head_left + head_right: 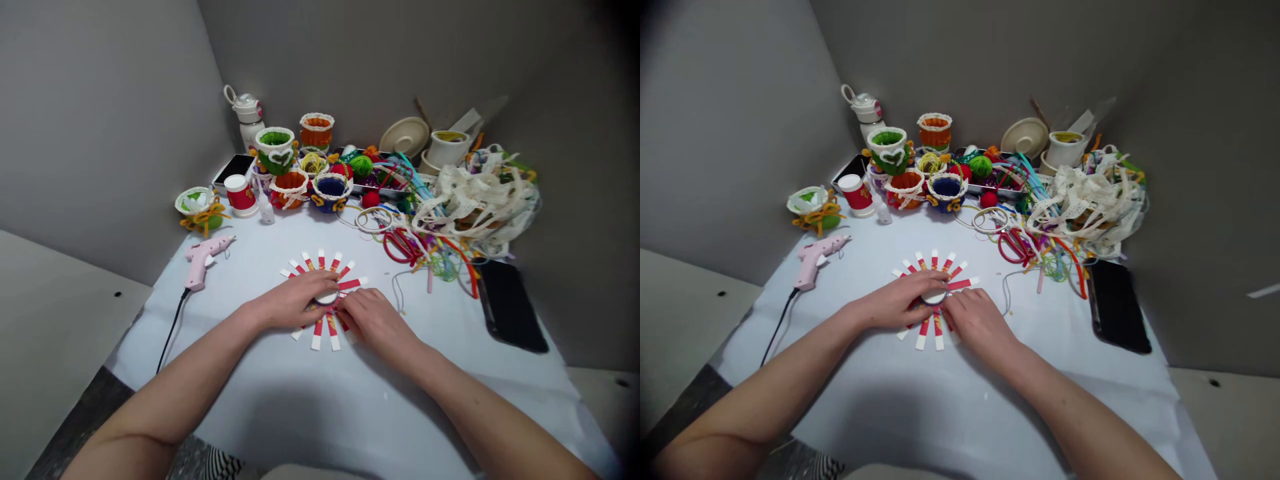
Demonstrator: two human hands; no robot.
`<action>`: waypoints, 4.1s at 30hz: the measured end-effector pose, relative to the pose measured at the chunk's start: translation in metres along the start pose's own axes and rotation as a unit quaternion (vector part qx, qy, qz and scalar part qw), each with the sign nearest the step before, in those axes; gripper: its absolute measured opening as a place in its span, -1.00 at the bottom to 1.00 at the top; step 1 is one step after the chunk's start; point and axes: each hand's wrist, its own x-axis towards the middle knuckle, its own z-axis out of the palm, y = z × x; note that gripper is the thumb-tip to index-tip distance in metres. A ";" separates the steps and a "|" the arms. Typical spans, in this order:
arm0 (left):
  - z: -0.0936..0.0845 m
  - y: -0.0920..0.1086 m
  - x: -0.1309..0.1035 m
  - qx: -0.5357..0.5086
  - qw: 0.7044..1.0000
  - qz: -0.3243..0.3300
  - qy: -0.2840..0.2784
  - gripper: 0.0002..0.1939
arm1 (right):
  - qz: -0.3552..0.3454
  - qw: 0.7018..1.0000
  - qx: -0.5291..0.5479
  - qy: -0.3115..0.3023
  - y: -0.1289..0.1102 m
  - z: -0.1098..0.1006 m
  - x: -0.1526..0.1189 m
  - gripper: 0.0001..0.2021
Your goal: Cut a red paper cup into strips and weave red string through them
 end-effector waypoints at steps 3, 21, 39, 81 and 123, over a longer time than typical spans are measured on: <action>0.001 -0.001 0.002 0.011 1.000 -0.012 0.013 -0.65 | 0.002 1.000 -0.001 -0.006 0.001 -0.003 -0.004 -0.86; -0.009 -0.001 0.001 0.057 0.995 -0.052 -0.059 -0.61 | 0.021 0.996 0.069 -0.046 -0.042 -0.004 -0.034 -0.87; -0.008 -0.004 0.001 0.048 0.996 -0.048 -0.057 -0.63 | 0.098 0.982 -0.152 0.045 -0.010 -0.014 -0.026 -0.80; 0.002 0.005 0.000 0.065 0.997 -0.045 0.006 -0.53 | -0.003 0.996 0.046 0.071 0.014 -0.012 0.001 -0.83; 0.016 0.013 0.007 0.060 0.994 -0.091 -0.003 -0.47 | -0.028 0.990 0.003 0.138 0.011 0.013 0.002 -0.84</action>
